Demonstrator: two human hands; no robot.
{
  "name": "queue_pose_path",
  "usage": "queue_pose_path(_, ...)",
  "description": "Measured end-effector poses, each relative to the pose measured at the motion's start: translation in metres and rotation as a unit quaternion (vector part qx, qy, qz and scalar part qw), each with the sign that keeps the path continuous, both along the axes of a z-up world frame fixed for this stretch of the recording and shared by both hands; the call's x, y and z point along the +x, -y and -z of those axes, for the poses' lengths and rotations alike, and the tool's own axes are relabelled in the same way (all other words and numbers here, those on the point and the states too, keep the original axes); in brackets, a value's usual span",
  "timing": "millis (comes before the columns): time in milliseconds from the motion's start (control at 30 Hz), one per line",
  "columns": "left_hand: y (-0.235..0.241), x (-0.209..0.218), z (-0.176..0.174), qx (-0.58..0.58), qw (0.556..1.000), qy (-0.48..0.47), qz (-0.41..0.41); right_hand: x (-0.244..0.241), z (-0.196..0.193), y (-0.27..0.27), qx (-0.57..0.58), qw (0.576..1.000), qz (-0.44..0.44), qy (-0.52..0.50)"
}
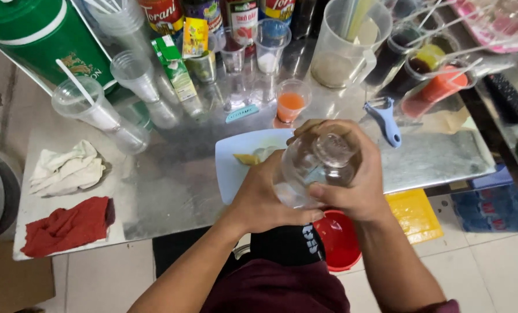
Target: The person chops ginger on a cutting board, transfers the pieces into a shaker, rinses the shaker in a bucket, adds orange liquid, shakes the mixture, and pours it into a cup. The person then wipes the countertop with a cloth.
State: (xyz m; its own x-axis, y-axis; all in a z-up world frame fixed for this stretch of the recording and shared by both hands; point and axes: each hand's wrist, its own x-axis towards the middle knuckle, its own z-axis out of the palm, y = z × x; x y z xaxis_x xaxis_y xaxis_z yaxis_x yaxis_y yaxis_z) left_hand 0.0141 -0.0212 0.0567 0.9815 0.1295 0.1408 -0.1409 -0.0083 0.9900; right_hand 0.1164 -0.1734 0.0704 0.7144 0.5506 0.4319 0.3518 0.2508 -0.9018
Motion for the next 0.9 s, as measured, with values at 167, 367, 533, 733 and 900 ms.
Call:
queue_pose_path(167,-0.004,0.003,-0.005,-0.01,0.993,-0.016,0.118,0.001,-0.026,0.0,0.037,0.99,-0.135,0.017)
queue_pose_path(367,-0.025,0.011,0.003,-0.035,0.956,-0.018,0.292,0.009,-0.019,0.001,0.071,0.966,-0.247,0.022)
queue_pose_path(533,-0.032,0.017,0.004,-0.101,0.96,-0.003,0.263,0.025,0.0,-0.008,0.074,0.989,-0.125,0.026)
queue_pose_path(733,-0.009,0.008,-0.025,0.174,0.983,-0.008,-0.06,0.0,-0.023,-0.022,0.18,0.966,0.11,-0.151)
queue_pose_path(900,-0.013,0.003,-0.001,0.033,0.998,-0.06,0.004,0.014,-0.009,-0.017,0.093,0.983,0.061,-0.146)
